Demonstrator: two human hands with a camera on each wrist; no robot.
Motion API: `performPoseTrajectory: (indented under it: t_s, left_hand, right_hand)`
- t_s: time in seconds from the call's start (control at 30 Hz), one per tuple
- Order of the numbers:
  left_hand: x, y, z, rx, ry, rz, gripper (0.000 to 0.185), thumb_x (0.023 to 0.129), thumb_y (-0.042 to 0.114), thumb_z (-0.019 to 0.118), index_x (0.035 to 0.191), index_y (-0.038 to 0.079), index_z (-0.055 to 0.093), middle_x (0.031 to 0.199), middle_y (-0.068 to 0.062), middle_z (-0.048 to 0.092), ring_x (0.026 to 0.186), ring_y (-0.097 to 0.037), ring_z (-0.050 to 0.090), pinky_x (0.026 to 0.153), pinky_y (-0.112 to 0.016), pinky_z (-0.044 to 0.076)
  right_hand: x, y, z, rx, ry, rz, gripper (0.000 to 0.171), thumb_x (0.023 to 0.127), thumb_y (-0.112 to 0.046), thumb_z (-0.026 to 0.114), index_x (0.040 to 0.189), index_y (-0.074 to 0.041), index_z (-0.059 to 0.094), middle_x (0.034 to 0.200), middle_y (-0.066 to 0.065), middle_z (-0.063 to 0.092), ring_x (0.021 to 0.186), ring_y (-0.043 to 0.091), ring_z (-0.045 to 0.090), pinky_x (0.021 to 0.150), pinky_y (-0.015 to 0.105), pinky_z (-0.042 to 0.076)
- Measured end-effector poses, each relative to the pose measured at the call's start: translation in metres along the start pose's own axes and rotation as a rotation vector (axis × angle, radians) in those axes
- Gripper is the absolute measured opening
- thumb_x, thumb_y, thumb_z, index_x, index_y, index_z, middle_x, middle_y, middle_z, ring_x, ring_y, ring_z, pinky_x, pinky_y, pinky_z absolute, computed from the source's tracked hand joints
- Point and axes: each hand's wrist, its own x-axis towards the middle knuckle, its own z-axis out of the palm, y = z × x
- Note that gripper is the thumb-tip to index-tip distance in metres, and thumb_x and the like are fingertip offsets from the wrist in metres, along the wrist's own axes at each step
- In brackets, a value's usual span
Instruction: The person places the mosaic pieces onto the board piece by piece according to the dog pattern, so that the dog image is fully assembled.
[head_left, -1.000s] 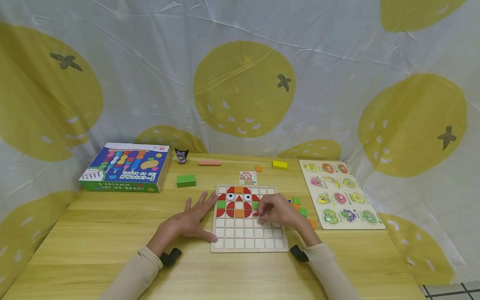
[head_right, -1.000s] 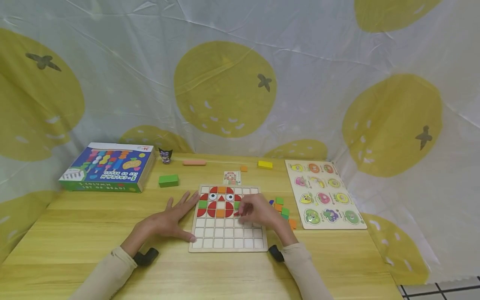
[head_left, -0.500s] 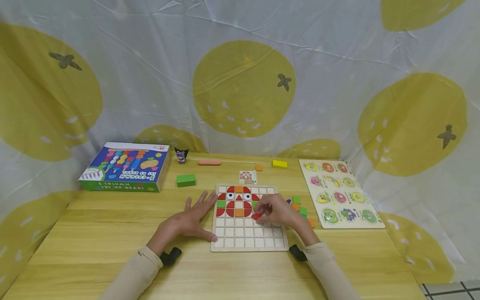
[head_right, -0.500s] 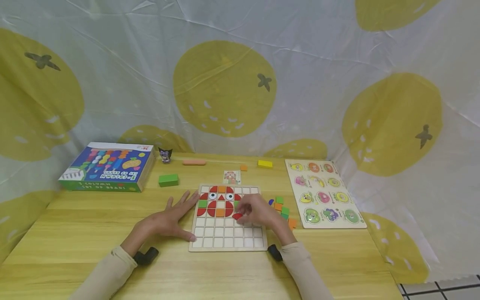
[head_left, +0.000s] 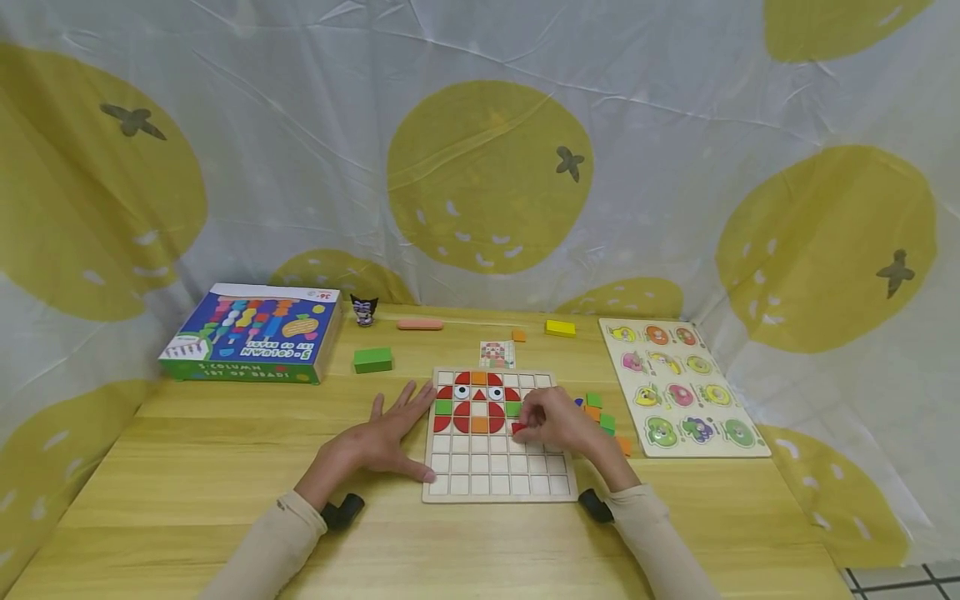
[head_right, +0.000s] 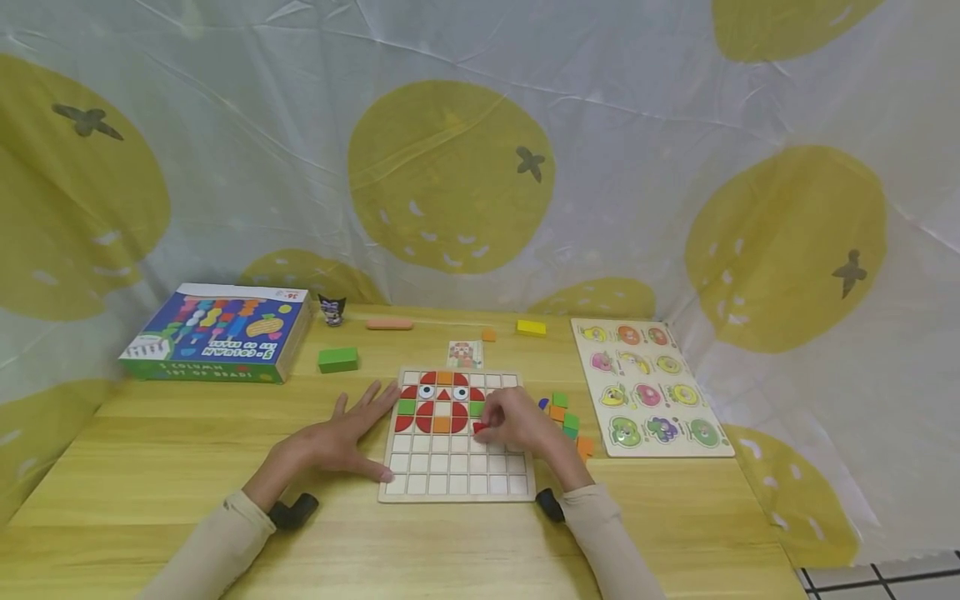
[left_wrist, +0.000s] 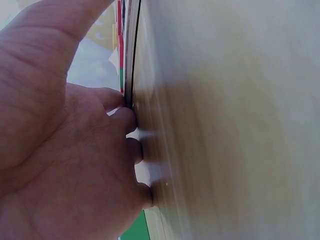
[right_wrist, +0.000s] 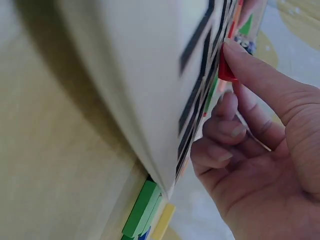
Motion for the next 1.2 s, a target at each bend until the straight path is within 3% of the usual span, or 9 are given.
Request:
performPoseTrajectory:
  t_s: [0.27,0.5,0.8,1.2]
  left_hand:
    - [0.0003,-0.0001,-0.0001,-0.002,0.003,0.003,0.132,0.081,0.049,0.095,0.174,0.008,0.01,0.182,-0.013,0.002,0.167,-0.04,-0.009,0.126,-0.072,-0.014]
    - [-0.0002,0.0006,-0.0001,-0.002,0.003,-0.001,0.132,0.081,0.049,0.095,0.174,0.008,0.011,0.182,-0.013,0.002,0.167,-0.04,-0.009,0.126,-0.072,-0.014]
    - [0.0,0.0008,-0.0003,0.0,0.001,-0.001,0.132,0.081,0.049,0.095,0.174,0.008,0.01,0.182,-0.013,0.002,0.166,-0.041,-0.009,0.126,-0.072,-0.014]
    - [-0.0004,0.0011,-0.0008,0.003,0.001,0.004,0.132,0.082,0.048,0.094,0.174,0.008,0.01,0.182,-0.013,0.002,0.166,-0.041,-0.009,0.125,-0.073,-0.014]
  right_hand:
    - [-0.0001,0.0041,-0.0034,0.067,0.007,-0.094,0.019,0.09,-0.005,0.088,0.093,-0.01,0.07,0.08,-0.006,0.065,0.071,0.008,0.055,0.064,0.021,0.05]
    - [-0.0001,0.0015,-0.0062,0.092,0.003,-0.076,0.019,0.091,-0.005,0.087,0.104,-0.011,0.074,0.079,-0.007,0.066,0.071,0.007,0.057,0.068,0.021,0.051]
    - [0.0005,0.0038,-0.0059,0.079,0.003,-0.04,0.013,0.089,-0.012,0.09,0.1,-0.012,0.082,0.077,-0.008,0.062,0.07,0.008,0.053,0.063,0.02,0.043]
    - [0.0013,0.0037,-0.0051,0.085,-0.014,-0.016,0.013,0.089,-0.013,0.09,0.088,-0.011,0.078,0.076,-0.007,0.064,0.068,0.007,0.053,0.061,0.018,0.043]
